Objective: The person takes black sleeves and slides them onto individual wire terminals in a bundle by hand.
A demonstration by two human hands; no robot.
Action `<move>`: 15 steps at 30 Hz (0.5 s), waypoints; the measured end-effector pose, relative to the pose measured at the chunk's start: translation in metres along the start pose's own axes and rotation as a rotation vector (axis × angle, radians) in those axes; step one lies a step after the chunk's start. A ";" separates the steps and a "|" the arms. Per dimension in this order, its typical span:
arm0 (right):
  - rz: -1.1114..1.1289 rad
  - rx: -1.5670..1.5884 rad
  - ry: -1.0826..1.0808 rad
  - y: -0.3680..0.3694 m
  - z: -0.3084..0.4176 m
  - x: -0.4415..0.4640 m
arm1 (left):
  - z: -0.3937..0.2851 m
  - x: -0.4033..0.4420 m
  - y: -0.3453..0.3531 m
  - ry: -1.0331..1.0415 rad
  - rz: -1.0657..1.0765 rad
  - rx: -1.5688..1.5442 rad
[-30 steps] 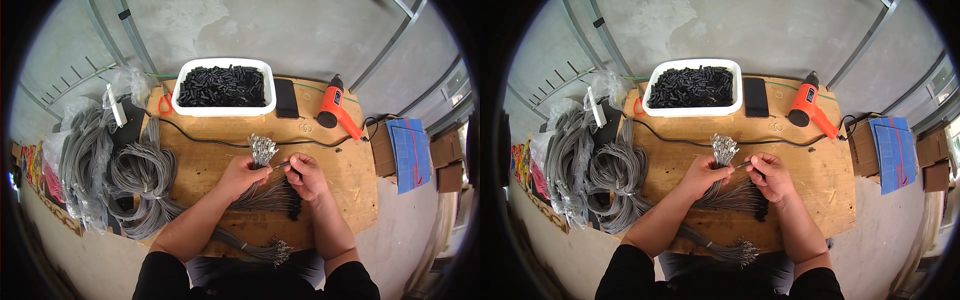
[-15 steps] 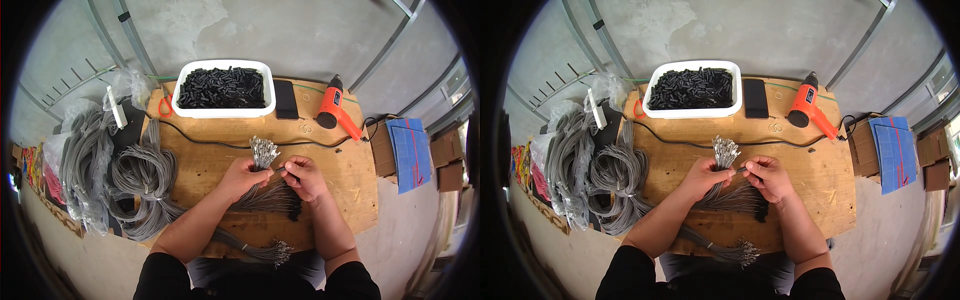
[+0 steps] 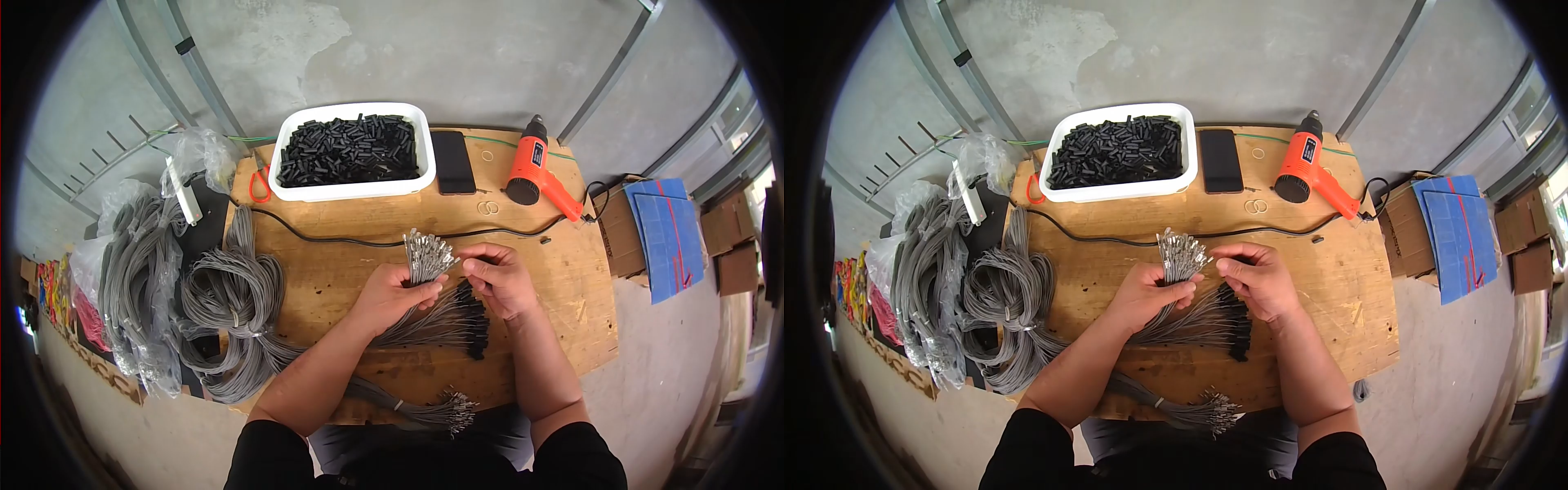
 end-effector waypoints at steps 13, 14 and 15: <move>0.058 -0.118 -0.019 0.007 -0.005 -0.002 | 0.005 -0.001 -0.002 -0.079 -0.025 -0.092; 0.062 -0.131 -0.017 0.008 -0.005 -0.002 | 0.004 -0.001 -0.002 -0.079 -0.025 -0.092; 0.062 -0.130 -0.017 0.010 -0.004 -0.002 | 0.003 -0.001 -0.002 -0.075 -0.053 -0.104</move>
Point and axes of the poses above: each hand's wrist, its own x-axis towards the middle knuckle, its own y-axis out of the palm, z = x × y, the point moved 6 cm from there along x, towards the middle knuckle, and after that the axes turned 11 degrees about z, right-handed, at the moved point
